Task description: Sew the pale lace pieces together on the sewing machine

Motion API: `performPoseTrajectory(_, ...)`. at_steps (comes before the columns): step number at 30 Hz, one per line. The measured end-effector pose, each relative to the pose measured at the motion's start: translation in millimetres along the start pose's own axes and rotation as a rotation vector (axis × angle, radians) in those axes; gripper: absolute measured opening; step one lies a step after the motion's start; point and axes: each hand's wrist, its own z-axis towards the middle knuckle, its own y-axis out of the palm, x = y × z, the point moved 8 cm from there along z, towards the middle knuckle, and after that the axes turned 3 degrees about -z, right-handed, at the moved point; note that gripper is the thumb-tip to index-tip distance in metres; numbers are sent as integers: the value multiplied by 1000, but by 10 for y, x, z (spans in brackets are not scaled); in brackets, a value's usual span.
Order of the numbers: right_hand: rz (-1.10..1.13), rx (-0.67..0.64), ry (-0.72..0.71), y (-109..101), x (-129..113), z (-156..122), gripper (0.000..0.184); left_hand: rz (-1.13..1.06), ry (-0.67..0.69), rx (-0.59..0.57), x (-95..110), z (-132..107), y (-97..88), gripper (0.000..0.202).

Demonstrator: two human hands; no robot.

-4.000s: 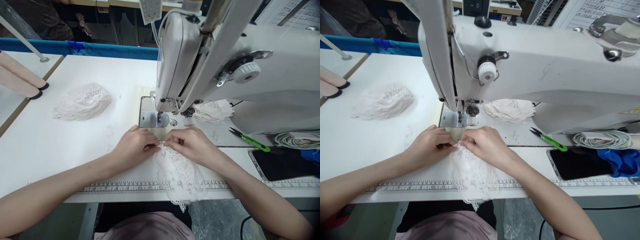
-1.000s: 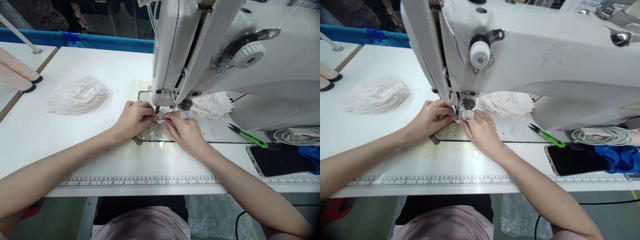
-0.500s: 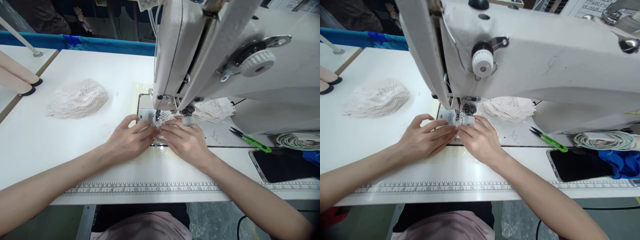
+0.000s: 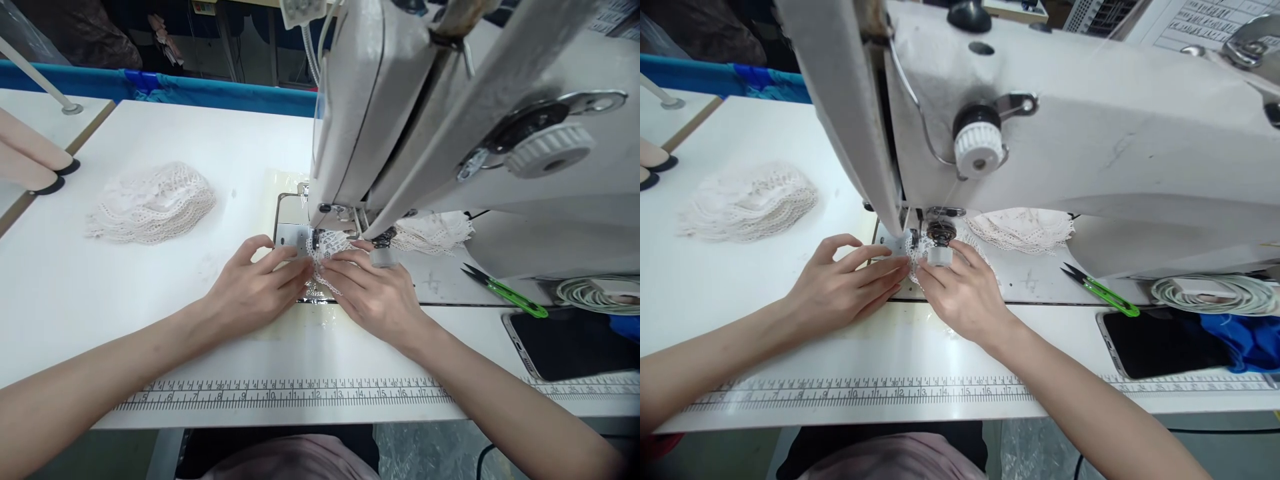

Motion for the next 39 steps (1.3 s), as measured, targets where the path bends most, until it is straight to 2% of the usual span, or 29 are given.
performPoseTrajectory(9,-7,-52,52,76,61,35,18,13,-58,-47,-114,53,63,14)
performPoseTrajectory(14,25,-40,66,73,63,11,29,43,-47,-48,-113,29,80,15)
performPoseTrajectory(21,-7,-29,25,53,29,-7,23,32,-25,-16,-57,3,37,13)
performPoseTrajectory(39,-30,-124,100,163,112,-8,26,6,-104,-44,-208,36,95,12)
